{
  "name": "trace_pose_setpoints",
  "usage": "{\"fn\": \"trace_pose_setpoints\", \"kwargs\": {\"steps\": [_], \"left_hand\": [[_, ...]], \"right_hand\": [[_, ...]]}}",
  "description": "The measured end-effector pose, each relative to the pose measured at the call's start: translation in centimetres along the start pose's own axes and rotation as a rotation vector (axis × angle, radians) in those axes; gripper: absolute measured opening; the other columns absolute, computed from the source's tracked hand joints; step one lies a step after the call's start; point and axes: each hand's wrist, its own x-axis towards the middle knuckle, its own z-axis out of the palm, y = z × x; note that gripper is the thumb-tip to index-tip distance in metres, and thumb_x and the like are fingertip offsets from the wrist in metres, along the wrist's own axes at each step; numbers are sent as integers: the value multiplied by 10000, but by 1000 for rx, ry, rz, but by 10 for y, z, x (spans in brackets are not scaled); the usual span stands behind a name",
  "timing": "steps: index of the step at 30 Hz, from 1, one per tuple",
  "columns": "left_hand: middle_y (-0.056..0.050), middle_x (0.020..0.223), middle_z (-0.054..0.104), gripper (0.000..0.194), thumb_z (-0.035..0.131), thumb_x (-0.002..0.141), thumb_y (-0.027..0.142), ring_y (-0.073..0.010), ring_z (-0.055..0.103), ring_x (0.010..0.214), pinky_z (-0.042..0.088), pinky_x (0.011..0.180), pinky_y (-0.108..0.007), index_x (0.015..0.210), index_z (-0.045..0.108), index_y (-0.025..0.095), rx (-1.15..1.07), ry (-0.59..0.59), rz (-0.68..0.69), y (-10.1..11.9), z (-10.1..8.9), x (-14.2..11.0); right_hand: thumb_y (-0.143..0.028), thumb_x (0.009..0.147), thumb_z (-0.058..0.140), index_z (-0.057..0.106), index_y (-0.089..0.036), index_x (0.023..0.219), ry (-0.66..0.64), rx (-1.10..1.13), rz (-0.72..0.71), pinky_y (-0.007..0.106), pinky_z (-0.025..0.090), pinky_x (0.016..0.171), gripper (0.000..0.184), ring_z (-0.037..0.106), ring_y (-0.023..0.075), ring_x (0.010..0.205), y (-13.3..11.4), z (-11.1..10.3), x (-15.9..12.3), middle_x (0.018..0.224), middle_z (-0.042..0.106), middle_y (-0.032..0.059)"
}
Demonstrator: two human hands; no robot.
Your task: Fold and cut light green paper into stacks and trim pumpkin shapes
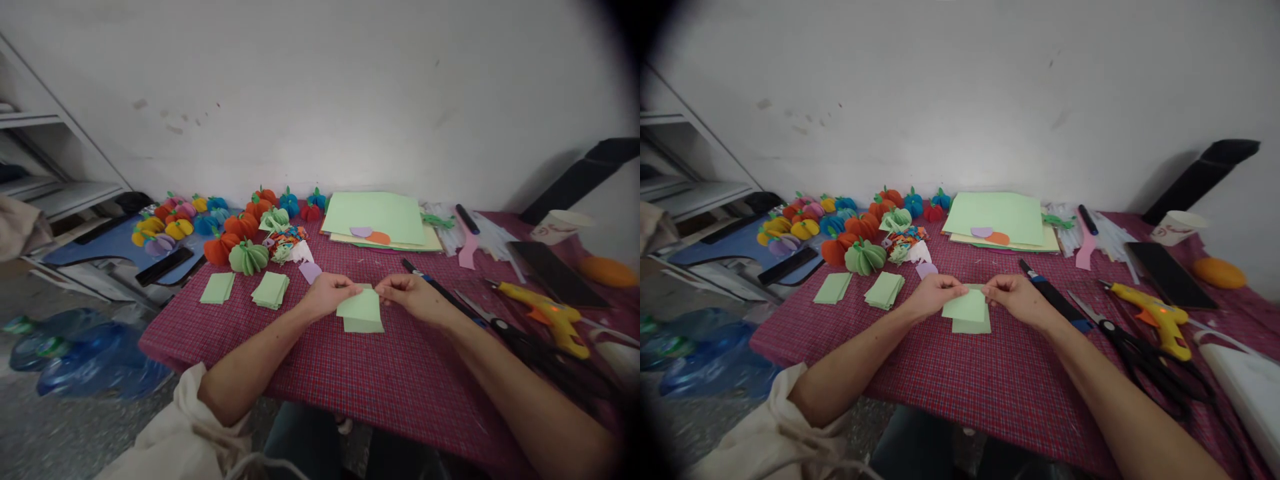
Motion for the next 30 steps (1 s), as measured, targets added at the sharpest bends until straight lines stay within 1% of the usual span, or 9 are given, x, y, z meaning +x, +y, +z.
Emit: {"fn": "trace_pose_setpoints", "kwargs": {"steps": [4, 7, 10, 13, 17, 21, 24, 27, 30], "left_hand": [[12, 557, 512, 349, 551, 654, 443, -60, 390, 485, 283, 441, -176, 687, 620, 103, -75, 35, -22, 2, -3, 2], [13, 553, 506, 354, 552, 651, 447, -58, 381, 477, 274, 433, -176, 687, 617, 101, -80, 20, -30, 2, -3, 1], [12, 562, 504, 349, 544, 660, 443, -61, 383, 484, 278, 440, -179, 690, 616, 103, -58, -26, -6, 1, 1, 0], [9, 591, 507, 341, 519, 683, 436, -66, 391, 505, 287, 450, -178, 710, 611, 109, -15, -51, 25, 2, 4, -2], [9, 601, 500, 327, 481, 717, 416, -72, 398, 529, 299, 468, -174, 721, 604, 113, 55, -117, 83, 2, 5, -3], [21, 571, 477, 333, 461, 729, 418, -73, 389, 522, 286, 468, -175, 693, 602, 120, 131, -164, 127, 2, 1, -2], [26, 552, 469, 350, 456, 729, 432, -74, 386, 514, 280, 469, -181, 662, 599, 120, 173, -141, 143, 3, -4, -1], [23, 559, 497, 345, 454, 731, 428, -79, 411, 522, 294, 484, -186, 655, 595, 123, 199, -118, 155, 4, -8, 0], [12, 567, 535, 325, 432, 751, 396, -89, 462, 529, 325, 499, -188, 646, 581, 127, 193, -158, 139, 5, -11, -1]], "right_hand": [[-407, 692, 541, 573, -166, 646, 75, 44, 41, 255, 374, 563, 247, 469, 102, 545, -3, -10, 2, 618, 570, 9], [-397, 717, 510, 567, -171, 667, 162, 71, 14, 261, 388, 611, 238, 503, 117, 616, -8, -7, 1, 670, 584, 16], [-363, 728, 504, 583, -182, 750, 96, -15, -77, 263, 389, 644, 198, 511, 132, 684, -11, 4, -1, 732, 591, 15], [-343, 727, 503, 603, -183, 731, 41, -122, -107, 255, 378, 585, 189, 492, 130, 631, -8, 14, -3, 678, 581, 10], [-318, 723, 498, 620, -180, 691, 43, -186, -120, 240, 341, 519, 187, 456, 118, 570, -3, 18, -3, 616, 560, 4], [-323, 712, 508, 627, -181, 686, 31, -205, -105, 240, 332, 518, 187, 446, 116, 561, -4, 13, -3, 607, 557, 0], [-350, 704, 517, 619, -181, 672, 24, -194, -81, 243, 330, 517, 200, 437, 112, 548, -5, 4, -2, 599, 547, -3], [-366, 694, 529, 618, -179, 674, 26, -204, -74, 243, 328, 522, 208, 433, 107, 545, -5, -6, -1, 602, 547, -8], [-368, 695, 531, 621, -175, 681, 6, -200, -64, 238, 329, 518, 213, 431, 101, 533, -3, -12, 0, 588, 541, -14]]}}
